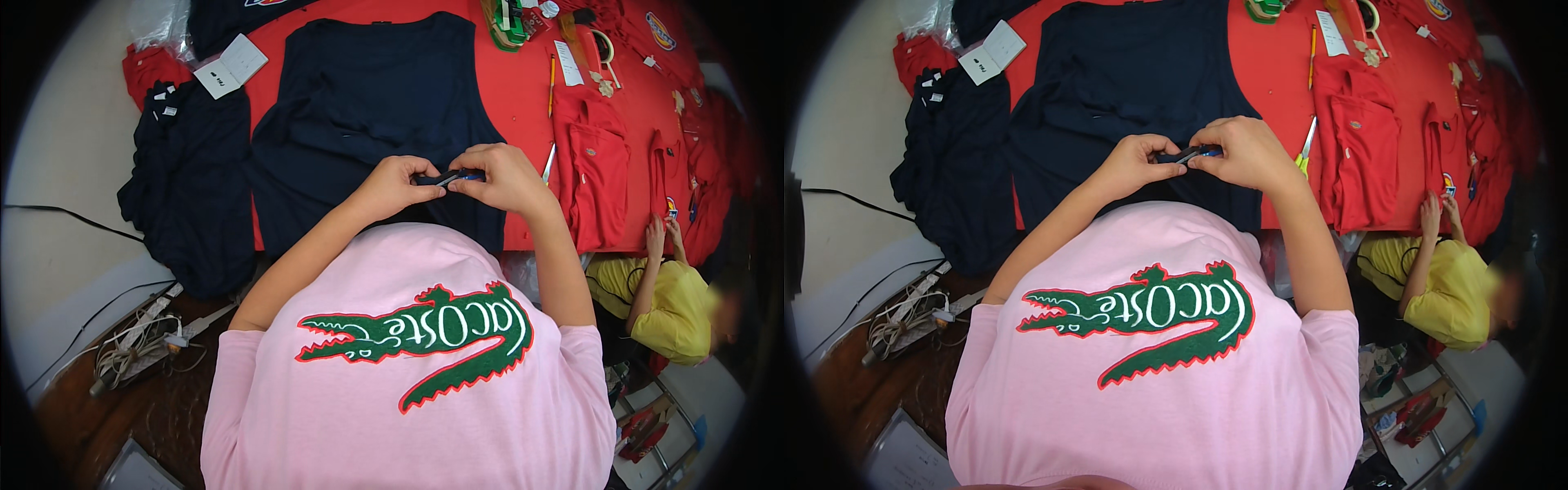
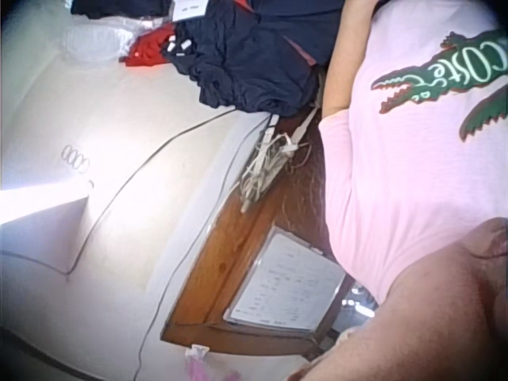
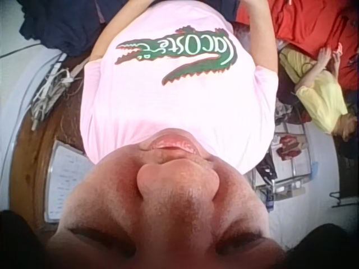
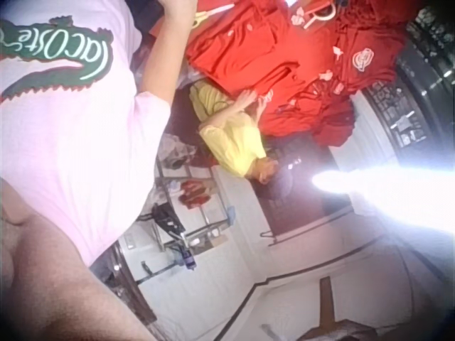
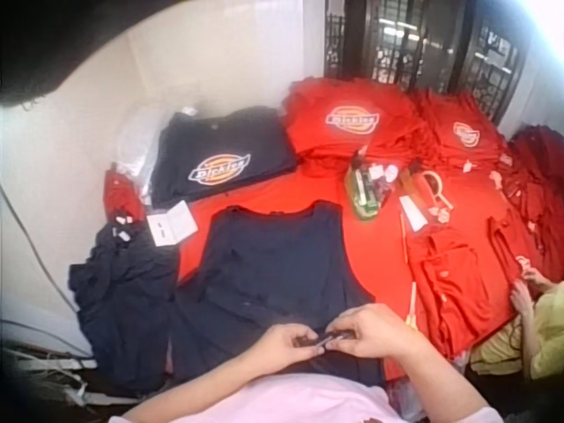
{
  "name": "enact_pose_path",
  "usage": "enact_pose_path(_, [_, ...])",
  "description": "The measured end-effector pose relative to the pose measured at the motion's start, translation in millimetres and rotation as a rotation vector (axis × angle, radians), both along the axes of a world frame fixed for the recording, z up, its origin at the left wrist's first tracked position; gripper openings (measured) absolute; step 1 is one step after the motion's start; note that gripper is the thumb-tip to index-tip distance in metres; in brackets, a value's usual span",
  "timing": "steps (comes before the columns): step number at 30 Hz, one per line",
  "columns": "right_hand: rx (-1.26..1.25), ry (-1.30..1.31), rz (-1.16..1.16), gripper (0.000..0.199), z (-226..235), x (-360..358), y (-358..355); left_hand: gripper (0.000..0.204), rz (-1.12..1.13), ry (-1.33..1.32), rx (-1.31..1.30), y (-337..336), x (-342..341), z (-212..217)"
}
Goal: The person picks up dark sleeveless shirts from a table, lays them flat to check the seams and fabric, and uses shears to trim loose threads before folding them.
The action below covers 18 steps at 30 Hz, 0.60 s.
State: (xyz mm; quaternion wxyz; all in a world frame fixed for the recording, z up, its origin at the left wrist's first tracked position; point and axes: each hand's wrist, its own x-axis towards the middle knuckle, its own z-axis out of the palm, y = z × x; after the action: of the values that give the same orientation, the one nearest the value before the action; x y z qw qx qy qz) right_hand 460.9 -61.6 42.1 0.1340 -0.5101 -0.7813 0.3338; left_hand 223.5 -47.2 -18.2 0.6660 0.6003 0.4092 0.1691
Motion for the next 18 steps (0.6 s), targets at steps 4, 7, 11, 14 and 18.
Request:
enact_pose_path(4, [-0.03,-0.025,0.058,0.028,3,0,4,0.022,-0.002,0.01,-0.001,-1,-1,3])
enact_pose_path(7, [0.0,-0.031,0.095,0.026,2,4,5,0.022,0.004,-0.003,0.005,-3,-1,2])
enact_pose_path(11, [0.073,0.027,-0.109,0.026,-5,7,-3,0.02,0.001,0.059,0.068,-5,-1,3])
enact_pose_path(14, [0.038,0.119,-0.446,0.028,-7,8,-16,0.016,0.053,0.103,0.524,-15,0,6])
enact_pose_path(18, [-0.07,0.312,-0.595,0.03,-23,3,-50,0.016,0.052,0.157,1.002,-21,2,9])
